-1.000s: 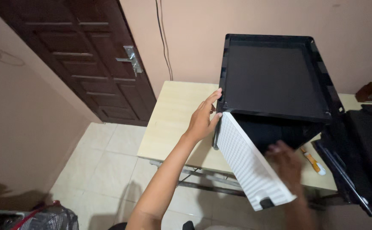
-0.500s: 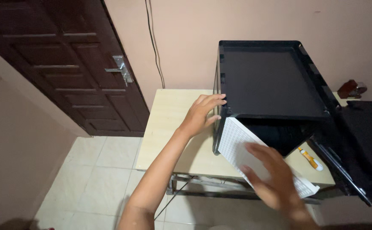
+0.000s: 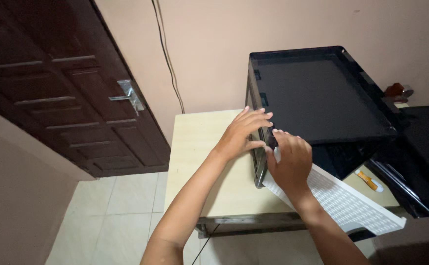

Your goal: The person assembles a black plastic storage crate by attaching side panels, inserting a white foam liner, and fitting a lid. The person then attaches a second crate to the top of the first and secures it.

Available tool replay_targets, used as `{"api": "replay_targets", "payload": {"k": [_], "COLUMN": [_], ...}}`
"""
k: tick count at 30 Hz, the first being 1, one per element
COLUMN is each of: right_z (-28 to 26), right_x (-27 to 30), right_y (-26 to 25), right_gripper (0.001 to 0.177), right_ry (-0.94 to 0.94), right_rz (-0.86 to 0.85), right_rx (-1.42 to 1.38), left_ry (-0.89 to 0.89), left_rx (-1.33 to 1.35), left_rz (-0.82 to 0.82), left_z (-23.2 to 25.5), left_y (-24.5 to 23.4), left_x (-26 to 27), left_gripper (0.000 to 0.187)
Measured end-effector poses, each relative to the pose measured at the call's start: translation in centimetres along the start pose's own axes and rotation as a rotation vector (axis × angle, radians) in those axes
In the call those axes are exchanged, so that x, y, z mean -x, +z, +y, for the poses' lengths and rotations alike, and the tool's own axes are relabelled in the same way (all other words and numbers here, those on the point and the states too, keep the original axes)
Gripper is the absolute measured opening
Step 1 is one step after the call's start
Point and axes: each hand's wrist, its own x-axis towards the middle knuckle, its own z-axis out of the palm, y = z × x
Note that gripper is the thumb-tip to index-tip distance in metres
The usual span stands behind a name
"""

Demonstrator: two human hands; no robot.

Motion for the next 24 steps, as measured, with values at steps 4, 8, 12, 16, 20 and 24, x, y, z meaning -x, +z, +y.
{"api": "replay_targets", "payload": {"k": [4, 8, 12, 16, 20, 24], "right_z": [0.1, 0.0, -0.3, -0.8, -0.7, -0.5], "right_x": [-0.1, -0.3, -0.4, -0.8, -1.2, -1.6], "right_y": [0.9, 1.6, 2.4, 4.2, 4.9, 5.2], "right_gripper": [0.037, 0.034, 0.029, 0.024, 0.02, 0.021], "right_ry": [0.059, 0.063, 0.055, 0.061, 0.098, 0.118], "right_rz": [0.0, 0.024, 0.092, 0.16, 0.144, 0.13], "right_rx": [0.012, 0.008, 0.012, 0.052, 0.012, -0.007], "left_ry": [0.038, 0.055, 0.035, 0.044, 0.02, 0.038], "left_rx": [0.088, 0.119, 0.124, 0.119, 0.151, 0.172], "left_rz": [0.043, 0.066, 0.038, 0.033, 0.023, 0.001], "left_z": [-1.5, -2.2, -2.6, -3.0, -2.9, -3.0], "left_y": [0.6, 1.0, 1.3, 1.2, 1.2, 1.1], "left_x": [0.0, 0.2, -0.1, -0.2, -0.5, -0.4], "left_gripper": [0.055, 0.055, 0.053, 0.05, 0.048, 0.049]}}
